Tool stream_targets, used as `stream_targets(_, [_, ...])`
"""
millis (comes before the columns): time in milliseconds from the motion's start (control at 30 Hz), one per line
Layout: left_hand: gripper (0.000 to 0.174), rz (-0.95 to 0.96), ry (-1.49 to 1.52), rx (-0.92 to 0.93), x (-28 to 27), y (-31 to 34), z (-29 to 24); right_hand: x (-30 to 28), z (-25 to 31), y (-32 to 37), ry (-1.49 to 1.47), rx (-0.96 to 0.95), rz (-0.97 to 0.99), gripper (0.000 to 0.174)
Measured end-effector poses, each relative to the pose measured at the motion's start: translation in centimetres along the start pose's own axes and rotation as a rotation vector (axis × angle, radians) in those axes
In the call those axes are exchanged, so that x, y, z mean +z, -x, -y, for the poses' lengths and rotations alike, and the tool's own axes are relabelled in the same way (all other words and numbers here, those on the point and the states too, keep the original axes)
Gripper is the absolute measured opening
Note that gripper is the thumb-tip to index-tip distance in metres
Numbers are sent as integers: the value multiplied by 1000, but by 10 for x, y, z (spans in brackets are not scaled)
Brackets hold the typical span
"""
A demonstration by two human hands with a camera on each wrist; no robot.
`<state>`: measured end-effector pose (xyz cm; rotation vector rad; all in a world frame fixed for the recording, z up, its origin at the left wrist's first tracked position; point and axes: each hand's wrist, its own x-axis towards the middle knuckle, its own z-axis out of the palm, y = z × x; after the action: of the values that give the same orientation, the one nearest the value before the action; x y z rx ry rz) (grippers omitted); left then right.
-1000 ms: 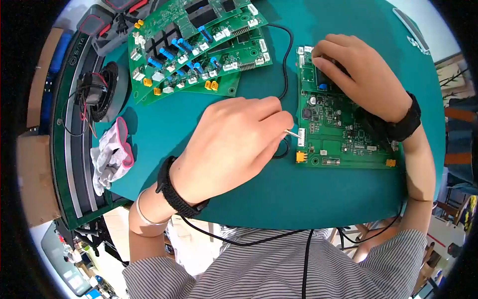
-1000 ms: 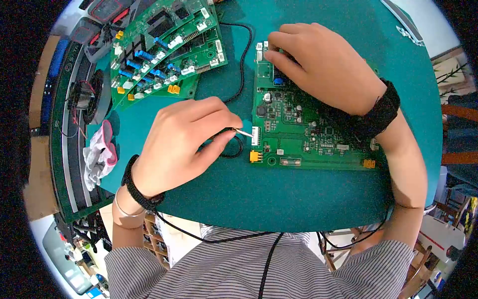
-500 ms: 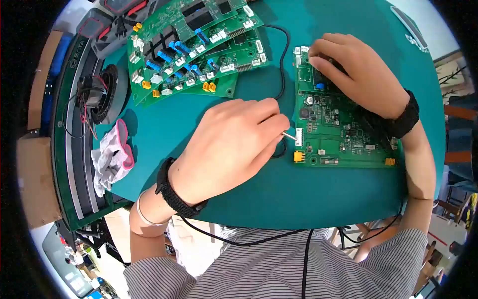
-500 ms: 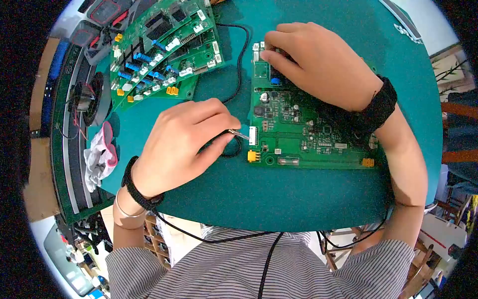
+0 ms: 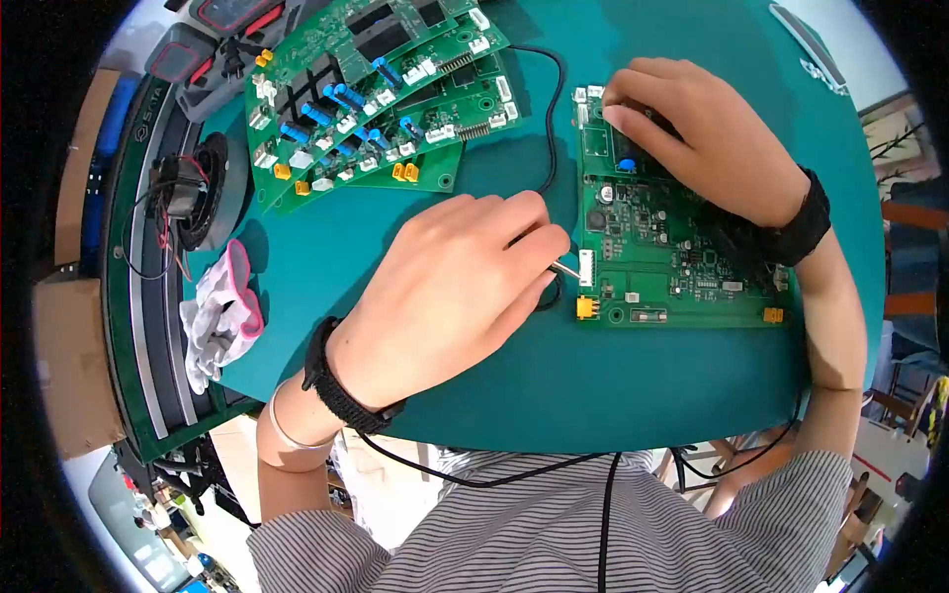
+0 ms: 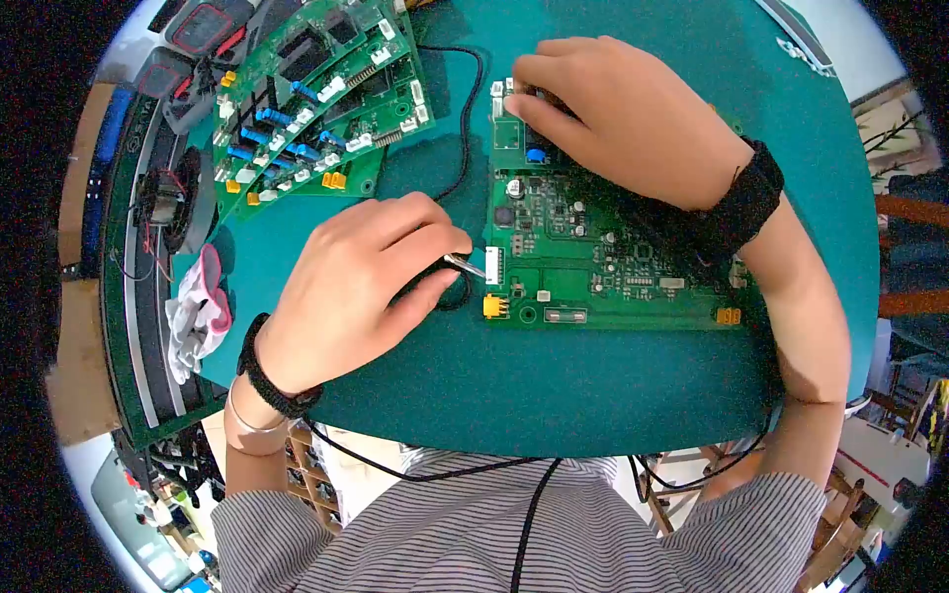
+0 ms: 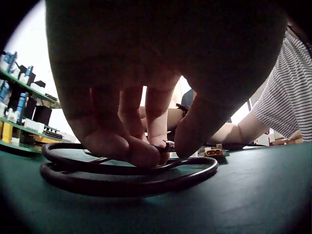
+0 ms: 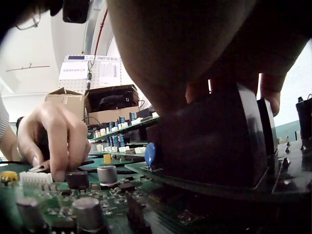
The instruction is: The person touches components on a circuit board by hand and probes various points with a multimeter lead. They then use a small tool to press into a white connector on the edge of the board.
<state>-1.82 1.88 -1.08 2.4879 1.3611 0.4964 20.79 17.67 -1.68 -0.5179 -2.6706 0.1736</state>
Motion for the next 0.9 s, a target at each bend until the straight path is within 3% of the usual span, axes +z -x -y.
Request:
stream_targets(667, [29,41,18,-15,-1,-1,-2,1,-3,0,-71,7,-19,28])
stream_targets(767, [30,33,11,-15,-1,-1,-2,-1,-2,1,-44,31,37,21])
stream_targets(900, [27,25,-15,-15,-1,-1,-1,0,1,-1,-31,22,-1,27])
